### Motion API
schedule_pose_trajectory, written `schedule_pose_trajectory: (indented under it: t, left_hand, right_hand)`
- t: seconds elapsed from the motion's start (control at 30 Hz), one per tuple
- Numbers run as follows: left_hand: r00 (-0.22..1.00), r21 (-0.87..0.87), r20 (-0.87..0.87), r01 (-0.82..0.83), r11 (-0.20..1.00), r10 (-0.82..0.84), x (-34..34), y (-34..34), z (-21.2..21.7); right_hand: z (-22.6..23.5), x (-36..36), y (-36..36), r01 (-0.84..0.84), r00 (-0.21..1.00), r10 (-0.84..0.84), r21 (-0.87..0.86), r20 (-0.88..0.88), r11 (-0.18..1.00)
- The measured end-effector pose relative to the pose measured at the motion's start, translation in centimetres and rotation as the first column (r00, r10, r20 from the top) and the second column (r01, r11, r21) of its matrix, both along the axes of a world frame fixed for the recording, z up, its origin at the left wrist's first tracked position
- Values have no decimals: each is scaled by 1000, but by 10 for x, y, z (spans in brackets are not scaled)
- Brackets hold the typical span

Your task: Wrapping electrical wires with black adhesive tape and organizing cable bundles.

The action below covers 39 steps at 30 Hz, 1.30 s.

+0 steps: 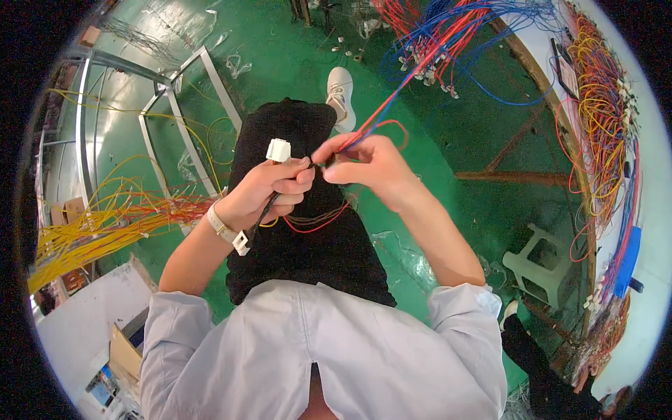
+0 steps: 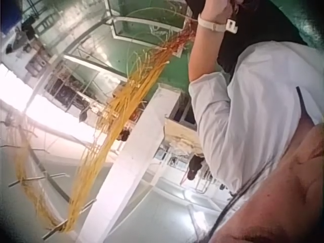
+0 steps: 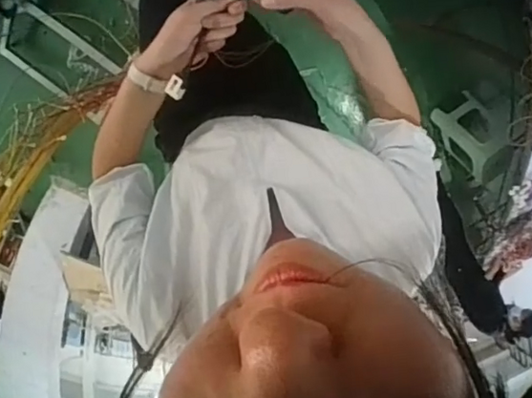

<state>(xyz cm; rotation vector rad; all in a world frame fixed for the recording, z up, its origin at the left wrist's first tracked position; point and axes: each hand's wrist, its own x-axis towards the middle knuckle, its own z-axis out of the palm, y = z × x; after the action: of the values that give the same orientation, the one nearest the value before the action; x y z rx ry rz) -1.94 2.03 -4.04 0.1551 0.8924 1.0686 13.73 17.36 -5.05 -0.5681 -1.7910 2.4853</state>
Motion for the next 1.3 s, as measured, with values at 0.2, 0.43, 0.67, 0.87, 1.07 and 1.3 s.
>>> schedule_pose_trajectory:
  t: [0.2,0.43,0.67,0.87,1.07,1.3]
  left_hand:
    - [942,29,303,143,989,-145,6,2,-18]
    - [968,19,196,156,988,-157,4,3,-8]
    - [964,11,247,100,995,-100,5,9,-13]
    - [958,-21,209,203,979,-195,5,17,-12]
    - [947,10,198,256,967,-253,11,27,-5]
    - [936,-204,68,352,914,-345,24,10,18]
  right_hand:
    - [-19,8,1,252,967,-221,362,-126,897]
    - [-6,-1,13,29,978,-75,-224,-196,974]
    - [4,19,4,76,983,-104,-185,-148,980]
    - [-21,29,-25,472,876,-481,-147,-35,870]
    - [-18,43,-50,576,815,-579,90,15,813]
    - [24,130,-32,-72,996,41,413,85,908]
